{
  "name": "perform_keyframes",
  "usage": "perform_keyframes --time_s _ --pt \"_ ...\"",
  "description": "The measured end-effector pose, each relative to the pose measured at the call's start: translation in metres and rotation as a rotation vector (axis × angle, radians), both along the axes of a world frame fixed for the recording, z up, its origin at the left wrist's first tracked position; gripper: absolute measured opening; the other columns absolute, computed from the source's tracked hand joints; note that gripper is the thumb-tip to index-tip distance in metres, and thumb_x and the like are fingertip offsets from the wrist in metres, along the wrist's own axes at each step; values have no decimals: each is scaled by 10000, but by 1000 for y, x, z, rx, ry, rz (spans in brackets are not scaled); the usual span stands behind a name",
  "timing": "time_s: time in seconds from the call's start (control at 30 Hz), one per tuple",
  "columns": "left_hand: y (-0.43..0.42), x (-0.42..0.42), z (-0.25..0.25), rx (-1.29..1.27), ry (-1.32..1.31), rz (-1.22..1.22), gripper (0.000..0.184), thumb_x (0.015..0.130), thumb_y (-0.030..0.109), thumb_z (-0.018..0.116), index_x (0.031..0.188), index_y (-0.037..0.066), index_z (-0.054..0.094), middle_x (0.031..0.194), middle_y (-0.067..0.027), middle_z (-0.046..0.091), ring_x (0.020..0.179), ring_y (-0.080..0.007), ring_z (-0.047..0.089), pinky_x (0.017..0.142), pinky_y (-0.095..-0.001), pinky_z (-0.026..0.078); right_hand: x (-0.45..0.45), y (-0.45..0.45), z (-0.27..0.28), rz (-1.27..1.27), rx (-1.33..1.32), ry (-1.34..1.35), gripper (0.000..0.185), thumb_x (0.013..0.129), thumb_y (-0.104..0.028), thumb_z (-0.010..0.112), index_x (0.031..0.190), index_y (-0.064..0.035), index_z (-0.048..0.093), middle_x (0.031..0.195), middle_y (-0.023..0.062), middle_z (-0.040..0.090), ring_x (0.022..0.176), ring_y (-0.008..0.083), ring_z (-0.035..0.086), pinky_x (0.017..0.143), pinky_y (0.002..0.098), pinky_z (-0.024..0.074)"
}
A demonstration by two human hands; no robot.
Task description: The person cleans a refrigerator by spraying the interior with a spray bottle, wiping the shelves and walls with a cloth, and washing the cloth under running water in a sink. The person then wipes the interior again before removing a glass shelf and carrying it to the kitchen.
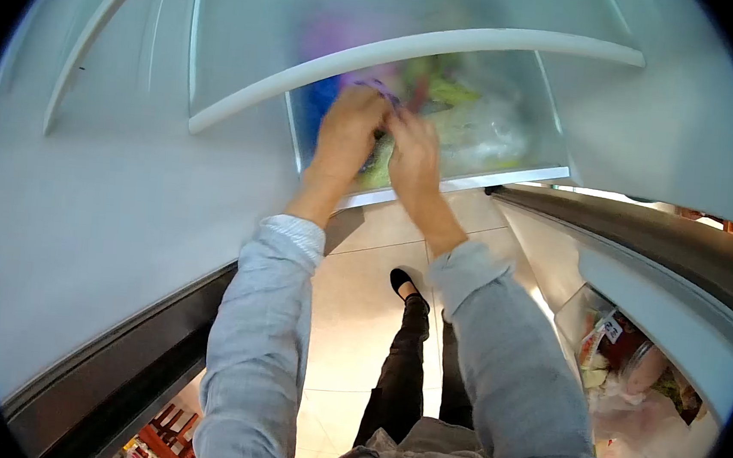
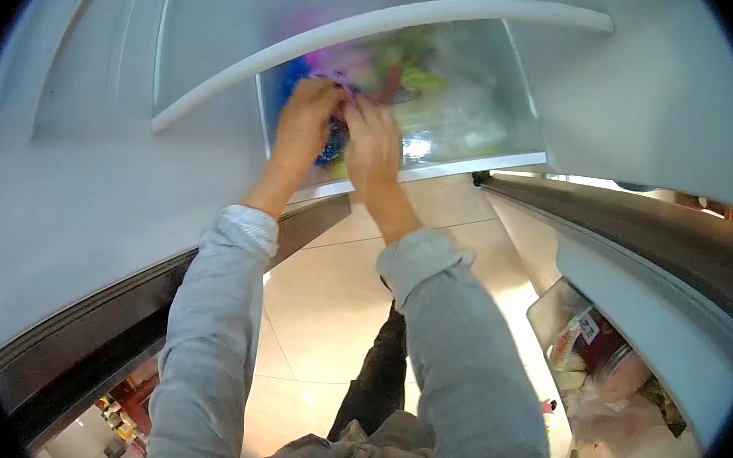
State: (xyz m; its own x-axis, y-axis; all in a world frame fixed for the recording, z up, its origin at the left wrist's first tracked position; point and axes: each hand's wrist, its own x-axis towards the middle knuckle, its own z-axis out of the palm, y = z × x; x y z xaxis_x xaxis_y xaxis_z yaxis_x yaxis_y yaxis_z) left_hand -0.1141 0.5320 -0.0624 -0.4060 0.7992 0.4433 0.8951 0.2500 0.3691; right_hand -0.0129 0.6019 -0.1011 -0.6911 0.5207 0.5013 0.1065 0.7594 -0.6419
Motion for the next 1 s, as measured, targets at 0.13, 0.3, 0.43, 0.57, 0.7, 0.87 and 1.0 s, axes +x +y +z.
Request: perform_keyframes --time_s 0.13,0.3,0.43,0.57,0.7,0.87,1.0 --pt "-12 -27 0 69 97 332 251 692 -12 537 916 72 616 890 -118 584 861 -313 528 755 -400 423 -57 27 19 175 230 48 289 693 -34 510 954 -90 619 990 74 584 924 281 512 817 391 410" --pt "-41 -12 -35 -92 171 502 234 726 18 489 925 67 602 984 -130 553 956 -330 502 857 -436 393 -72 21 -16 356 398 -248 311 653 -53 568 961 -72 614 1072 45 560 971 253 515 817 352 438" --pt "-37 32 -32 -128 123 675 314 708 14 527 1011 52 599 1026 -198 543 928 -360 504 857 -461 377 -45 11 -9 368 307 -271 281 664 -67 563 941 -70 612 1040 29 558 920 253 516 813 349 444" --pt "-28 56 -35 -62 -18 711 253 732 45 509 981 34 558 1010 -181 513 936 -355 486 837 -454 379 -32 8 -5 409 282 -382 247 679 -65 552 916 -70 621 963 44 574 861 269 513 788 364 447" --pt "-18 42 -4 -221 -84 626 215 720 38 543 935 27 555 951 -167 520 897 -357 492 774 -442 406 -33 16 -1 394 150 -414 230 686 -75 547 901 -72 630 907 57 587 874 277 519 782 373 441" --pt "-28 -35 -5 -304 244 521 282 718 59 580 995 36 532 971 -141 536 895 -348 518 762 -411 444 -77 10 3 254 304 -150 141 699 -100 540 790 -54 638 875 75 589 881 236 540 802 357 430" --pt "-39 -51 -35 -566 278 527 356 717 146 627 1033 27 515 1011 -150 545 937 -325 541 786 -384 465 -89 -4 -20 245 395 -210 168 720 -101 516 812 -27 637 920 76 583 893 248 531 787 353 446"
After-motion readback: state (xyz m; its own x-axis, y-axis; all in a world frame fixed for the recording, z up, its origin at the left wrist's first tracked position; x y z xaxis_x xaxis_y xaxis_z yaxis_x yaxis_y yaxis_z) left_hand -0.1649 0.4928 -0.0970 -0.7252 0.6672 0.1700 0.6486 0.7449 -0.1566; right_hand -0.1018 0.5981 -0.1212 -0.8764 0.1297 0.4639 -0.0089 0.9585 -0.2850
